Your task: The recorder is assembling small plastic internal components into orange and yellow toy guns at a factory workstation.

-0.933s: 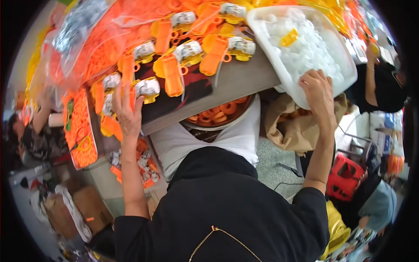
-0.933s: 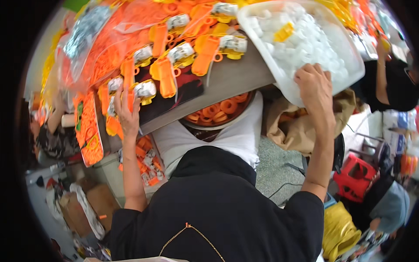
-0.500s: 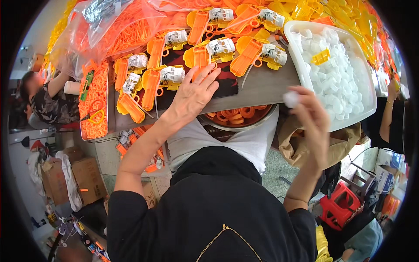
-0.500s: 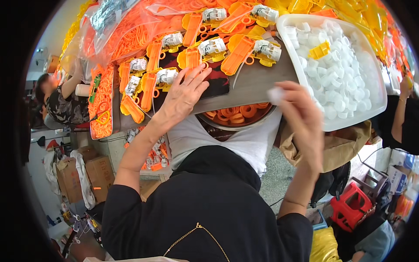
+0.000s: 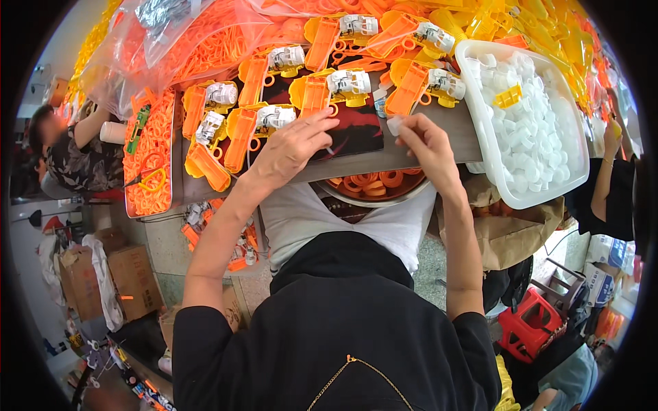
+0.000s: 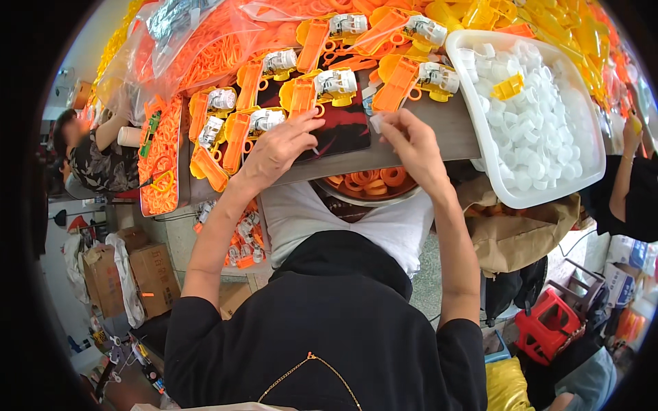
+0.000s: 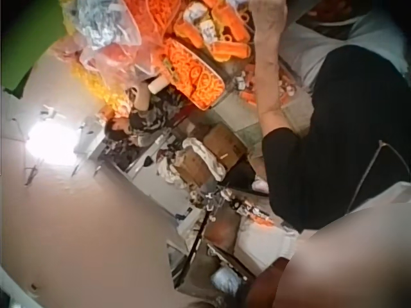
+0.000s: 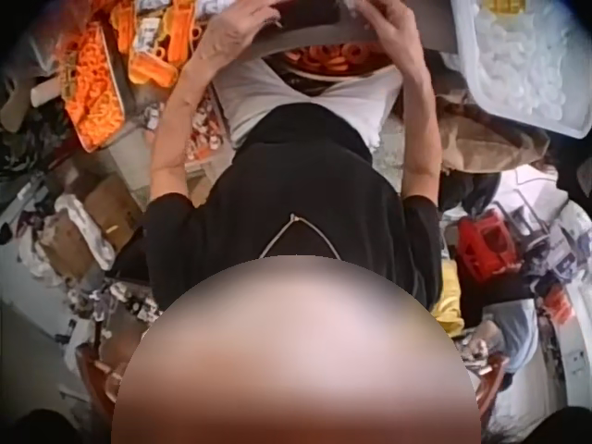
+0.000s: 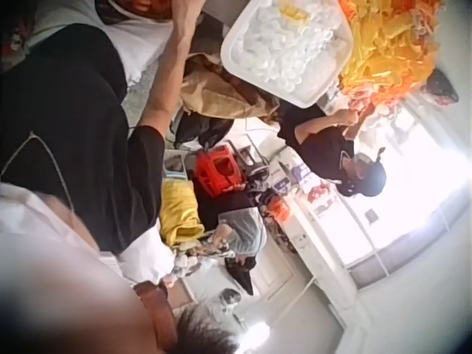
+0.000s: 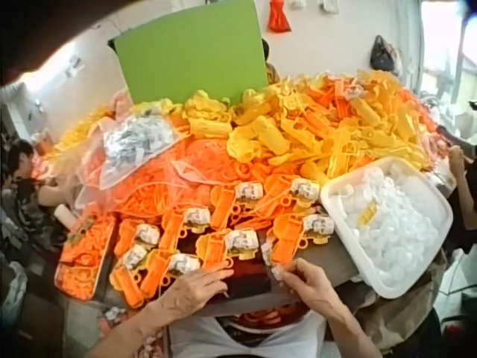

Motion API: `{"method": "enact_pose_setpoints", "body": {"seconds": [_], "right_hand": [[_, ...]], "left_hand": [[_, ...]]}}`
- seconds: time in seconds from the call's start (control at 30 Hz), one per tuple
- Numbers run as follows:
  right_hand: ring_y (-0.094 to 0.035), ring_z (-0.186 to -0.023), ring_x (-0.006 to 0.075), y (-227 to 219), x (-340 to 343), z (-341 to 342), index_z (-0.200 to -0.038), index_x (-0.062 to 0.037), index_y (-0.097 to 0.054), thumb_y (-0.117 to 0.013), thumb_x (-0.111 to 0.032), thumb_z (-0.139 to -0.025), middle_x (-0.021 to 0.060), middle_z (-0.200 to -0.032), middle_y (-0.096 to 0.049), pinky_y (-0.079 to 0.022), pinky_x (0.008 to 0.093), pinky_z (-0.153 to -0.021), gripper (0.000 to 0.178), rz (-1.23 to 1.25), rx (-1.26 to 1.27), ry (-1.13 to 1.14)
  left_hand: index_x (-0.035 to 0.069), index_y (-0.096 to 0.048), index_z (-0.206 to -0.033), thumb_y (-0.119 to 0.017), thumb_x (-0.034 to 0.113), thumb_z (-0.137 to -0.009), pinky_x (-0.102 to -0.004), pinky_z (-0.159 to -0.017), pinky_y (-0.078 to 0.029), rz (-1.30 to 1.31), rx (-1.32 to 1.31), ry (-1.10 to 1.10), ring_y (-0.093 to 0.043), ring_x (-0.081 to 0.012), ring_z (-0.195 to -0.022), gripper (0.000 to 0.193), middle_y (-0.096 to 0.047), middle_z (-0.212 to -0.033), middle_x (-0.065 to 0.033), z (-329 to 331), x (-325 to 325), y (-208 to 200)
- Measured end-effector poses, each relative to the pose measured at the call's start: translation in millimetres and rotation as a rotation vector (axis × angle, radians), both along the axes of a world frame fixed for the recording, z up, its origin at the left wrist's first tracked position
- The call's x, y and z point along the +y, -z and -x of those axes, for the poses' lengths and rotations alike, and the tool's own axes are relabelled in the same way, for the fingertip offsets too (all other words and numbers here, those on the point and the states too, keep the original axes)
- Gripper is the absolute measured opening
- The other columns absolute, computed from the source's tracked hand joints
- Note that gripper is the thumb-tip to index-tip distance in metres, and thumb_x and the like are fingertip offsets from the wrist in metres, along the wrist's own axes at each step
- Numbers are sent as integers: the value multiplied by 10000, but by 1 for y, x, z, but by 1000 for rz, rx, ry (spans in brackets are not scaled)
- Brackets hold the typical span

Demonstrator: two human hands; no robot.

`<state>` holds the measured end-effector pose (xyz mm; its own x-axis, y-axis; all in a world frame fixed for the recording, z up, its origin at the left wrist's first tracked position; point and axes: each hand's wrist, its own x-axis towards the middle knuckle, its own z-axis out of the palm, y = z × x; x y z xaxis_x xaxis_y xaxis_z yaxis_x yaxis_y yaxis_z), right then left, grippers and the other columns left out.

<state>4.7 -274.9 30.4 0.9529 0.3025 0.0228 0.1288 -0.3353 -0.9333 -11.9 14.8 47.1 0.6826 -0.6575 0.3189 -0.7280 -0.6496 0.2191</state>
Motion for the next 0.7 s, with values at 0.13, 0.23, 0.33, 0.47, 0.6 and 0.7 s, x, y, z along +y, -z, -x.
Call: {"method": "enact_pose_setpoints", "body": {"seconds": [0.13, 0.23, 0.33, 0.47, 0.6, 0.7], "right_hand": [[-624, -910, 130, 11, 12, 2, -1253, -64, -518, -559, -155, -1028, 131, -1190, -643, -513, 257, -761, 246, -948, 467, -11], [-641, -989, 172, 19, 30, 7, -1441, -53, -432, -550, -156, -1030, 116, -1211, -618, -546, 285, -845, 440, -1233, 639, -31], [-635, -1003, 182, 17, 38, 9, -1427, -52, -461, -575, -158, -1017, 115, -1191, -632, -539, 299, -853, 439, -1297, 684, 26], [-637, -1052, 206, 22, 40, 5, -1469, -58, -411, -550, -170, -1034, 117, -1249, -601, -558, 300, -893, 470, -1309, 674, 18], [-639, -1064, 208, 21, 44, 2, -1467, -59, -412, -549, -162, -1035, 121, -1262, -598, -561, 301, -896, 465, -1266, 669, 40], [-638, -1103, 221, 18, 46, 1, -1451, -59, -432, -543, -143, -1034, 135, -1315, -583, -564, 315, -904, 440, -1217, 617, 28]], "left_hand": [[60, -678, -994, -720, 63, -842, -373, -906, -516, 350, -29, -102, -656, -267, -1090, 157, -704, -1095, -84, -10, -37, -4], [92, -707, -1005, -749, 97, -841, -325, -865, -441, 558, 27, -216, -645, -207, -822, 170, -704, -849, -22, -17, -63, -2], [104, -711, -985, -757, 121, -839, -349, -926, -408, 597, -21, -207, -643, -193, -818, 154, -693, -844, -14, -22, -69, 0], [118, -717, -938, -757, 131, -842, -363, -998, -354, 525, -22, -211, -637, -167, -866, 105, -693, -881, 4, -24, -60, -2], [120, -719, -920, -760, 132, -839, -362, -1016, -336, 519, -33, -248, -631, -164, -883, 92, -690, -890, 7, -23, -54, -1], [118, -718, -915, -763, 134, -837, -372, -1013, -338, 546, -27, -256, -630, -166, -880, 93, -689, -884, 8, -21, -52, -2]]}}
